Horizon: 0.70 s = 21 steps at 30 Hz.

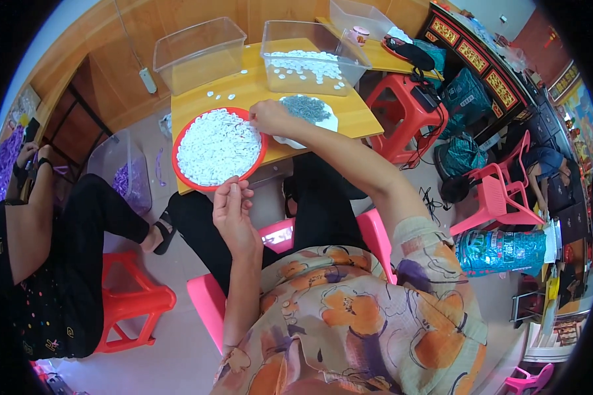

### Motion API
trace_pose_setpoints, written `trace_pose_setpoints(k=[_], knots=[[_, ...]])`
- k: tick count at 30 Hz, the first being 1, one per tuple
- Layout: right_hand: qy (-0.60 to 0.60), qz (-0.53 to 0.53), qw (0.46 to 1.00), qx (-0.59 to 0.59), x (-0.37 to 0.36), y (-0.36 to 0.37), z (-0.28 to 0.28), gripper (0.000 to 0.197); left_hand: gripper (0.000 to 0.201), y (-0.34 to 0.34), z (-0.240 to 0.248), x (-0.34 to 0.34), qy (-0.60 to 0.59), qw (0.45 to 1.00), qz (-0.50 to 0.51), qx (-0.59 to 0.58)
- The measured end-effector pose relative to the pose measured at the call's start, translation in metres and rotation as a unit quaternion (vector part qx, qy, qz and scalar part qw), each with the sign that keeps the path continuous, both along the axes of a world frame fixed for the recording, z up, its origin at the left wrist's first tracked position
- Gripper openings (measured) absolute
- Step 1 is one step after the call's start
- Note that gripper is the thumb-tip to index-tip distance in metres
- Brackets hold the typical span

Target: Assembling small white plastic parts with grey inserts by hand.

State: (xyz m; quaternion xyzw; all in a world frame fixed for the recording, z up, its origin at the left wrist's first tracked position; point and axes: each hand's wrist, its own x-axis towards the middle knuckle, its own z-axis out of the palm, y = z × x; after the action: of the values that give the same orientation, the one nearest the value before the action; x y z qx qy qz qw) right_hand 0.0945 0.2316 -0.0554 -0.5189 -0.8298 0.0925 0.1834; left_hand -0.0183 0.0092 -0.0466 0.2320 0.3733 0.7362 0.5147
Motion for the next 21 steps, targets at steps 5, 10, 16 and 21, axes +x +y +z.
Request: trace_pose_setpoints(k=[5, 10, 16, 21], knots=[[-0.106, -0.010, 0.994, -0.018, -0.011, 0.018, -0.018, 0.021, 0.020, 0.002, -0.001, -0.003, -0.011, 1.000, -0.004, 0.003], [-0.106, 0.002, 0.992, -0.064, -0.019, 0.017, 0.002, 0.027, 0.020, 0.003, -0.002, -0.008, -0.017, 1.000, 0.006, 0.001], [-0.111, -0.044, 0.992, -0.044, -0.034, 0.019, 0.001, 0.027, 0.017, 0.003, -0.002, -0.005, -0.015, 1.000, -0.001, -0.004], [-0.104, -0.059, 0.993, -0.018, -0.042, 0.027, -0.010, 0.025, 0.015, 0.004, -0.001, -0.005, -0.017, 1.000, -0.001, -0.011]])
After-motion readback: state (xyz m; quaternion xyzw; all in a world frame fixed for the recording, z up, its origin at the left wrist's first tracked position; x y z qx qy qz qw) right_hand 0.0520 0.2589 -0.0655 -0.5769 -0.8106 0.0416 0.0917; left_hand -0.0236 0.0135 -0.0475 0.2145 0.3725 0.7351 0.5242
